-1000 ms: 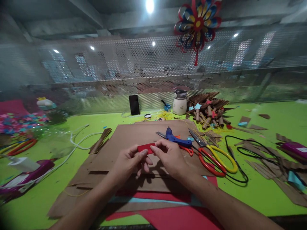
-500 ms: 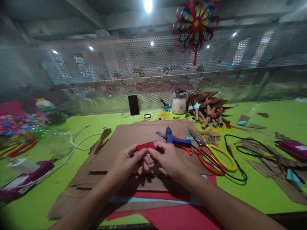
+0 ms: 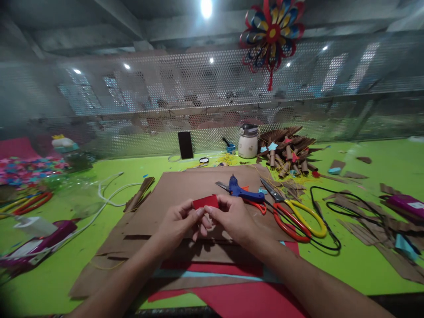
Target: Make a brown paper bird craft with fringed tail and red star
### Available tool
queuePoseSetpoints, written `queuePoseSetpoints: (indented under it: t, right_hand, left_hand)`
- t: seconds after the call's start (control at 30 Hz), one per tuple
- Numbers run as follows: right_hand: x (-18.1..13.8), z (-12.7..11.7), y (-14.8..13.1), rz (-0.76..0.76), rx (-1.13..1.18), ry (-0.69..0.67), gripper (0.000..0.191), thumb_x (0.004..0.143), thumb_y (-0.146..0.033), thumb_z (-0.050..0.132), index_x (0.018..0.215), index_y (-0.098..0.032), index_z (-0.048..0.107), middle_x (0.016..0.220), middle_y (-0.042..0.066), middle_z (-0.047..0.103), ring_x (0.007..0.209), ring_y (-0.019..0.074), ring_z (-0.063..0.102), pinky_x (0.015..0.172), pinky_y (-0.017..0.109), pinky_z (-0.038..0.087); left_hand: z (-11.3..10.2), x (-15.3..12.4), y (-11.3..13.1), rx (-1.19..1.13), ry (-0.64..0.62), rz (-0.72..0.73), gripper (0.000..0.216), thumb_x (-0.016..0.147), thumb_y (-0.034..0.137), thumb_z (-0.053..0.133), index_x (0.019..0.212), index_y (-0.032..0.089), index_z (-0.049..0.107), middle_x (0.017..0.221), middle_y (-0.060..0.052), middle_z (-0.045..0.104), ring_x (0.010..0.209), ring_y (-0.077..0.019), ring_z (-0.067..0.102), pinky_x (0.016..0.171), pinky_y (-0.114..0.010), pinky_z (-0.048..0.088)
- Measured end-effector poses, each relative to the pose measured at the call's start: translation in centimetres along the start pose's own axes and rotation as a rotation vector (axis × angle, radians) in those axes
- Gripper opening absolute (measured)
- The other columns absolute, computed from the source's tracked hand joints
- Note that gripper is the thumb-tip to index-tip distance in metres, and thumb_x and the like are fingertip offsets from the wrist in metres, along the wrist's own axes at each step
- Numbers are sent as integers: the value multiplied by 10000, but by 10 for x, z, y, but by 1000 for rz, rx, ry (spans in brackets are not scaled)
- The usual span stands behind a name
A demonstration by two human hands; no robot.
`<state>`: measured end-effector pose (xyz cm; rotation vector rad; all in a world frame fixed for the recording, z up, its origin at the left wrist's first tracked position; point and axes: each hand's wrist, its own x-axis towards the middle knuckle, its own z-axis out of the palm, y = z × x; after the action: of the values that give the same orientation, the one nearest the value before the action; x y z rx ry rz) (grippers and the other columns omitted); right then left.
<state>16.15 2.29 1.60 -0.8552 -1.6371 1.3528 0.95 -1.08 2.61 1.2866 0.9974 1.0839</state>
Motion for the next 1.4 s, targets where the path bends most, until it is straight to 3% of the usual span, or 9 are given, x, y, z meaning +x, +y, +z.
queuePoseSetpoints:
  t: [0.2,0.4,0.53,0.63,0.73,0.83,1.0,1.2,1.4]
  right_hand:
    - [2,-2,4,32,28,71,261,720,-377,656,650,-149,551,568,-35,528,500,83,453,473,216,343]
    - [8,-13,-4,34,120,157,293,672,-405,691,624,-146,561,519,-32,532,454,84,469,460,230,381]
    - [9,-22,-7,-81,38,235,231,725,-367,649,680,-153,576,545,-23,532,487,96,482,488,243,416]
    - [5,-29,-15,-249,-174,141,187,765,-279,610,923,-179,622,805,40,624,719,150,573,667,298,479]
    - [0,-35,-26,-354,-329,-130,349,794,-193,569,1139,-247,577,1098,63,589,971,189,555,840,348,452]
    - [-5,-36,-32,-372,-339,-303,243,807,-196,573,1037,-228,643,998,54,639,917,182,581,823,331,453]
    - [-6,-31,-30,-436,-353,-242,133,815,-222,578,888,-199,688,765,35,649,719,153,582,684,287,453]
    - [-6,-27,-29,-512,-442,-200,153,801,-202,592,910,-228,697,803,43,576,774,164,539,707,307,438]
    - [-3,-30,-24,-425,-367,-231,128,810,-227,584,878,-211,690,765,44,636,733,162,563,705,316,451]
  left_hand:
    - [0,0,1,-18,-7,-8,265,784,389,571,792,139,486,658,-49,654,517,-118,595,412,-174,401]
    - [-7,1,6,-81,80,-67,237,774,343,599,829,132,508,641,-39,654,455,-84,560,409,-158,394]
    - [-14,2,8,-148,-18,-120,203,789,320,584,795,132,508,647,-48,652,455,-76,554,400,-144,364]
    - [-16,0,10,-180,-136,-134,172,803,297,554,807,128,524,654,-60,650,486,-92,575,392,-142,342]
    - [-16,-1,12,-199,-196,-155,136,798,258,532,830,126,542,594,-41,632,436,-81,548,363,-139,291]
    - [-15,-3,13,-199,-234,-189,122,788,238,525,829,126,547,540,-23,612,400,-70,522,358,-137,264]
    - [-13,-2,11,-207,-227,-182,145,803,269,541,852,132,534,620,-41,638,464,-82,564,393,-138,318]
    - [-10,-1,6,-165,-228,-91,200,815,322,565,835,126,530,704,-56,647,561,-112,615,456,-162,416]
    - [-9,-2,5,-142,-234,-115,267,788,378,594,829,121,533,726,-79,662,585,-134,636,454,-170,424]
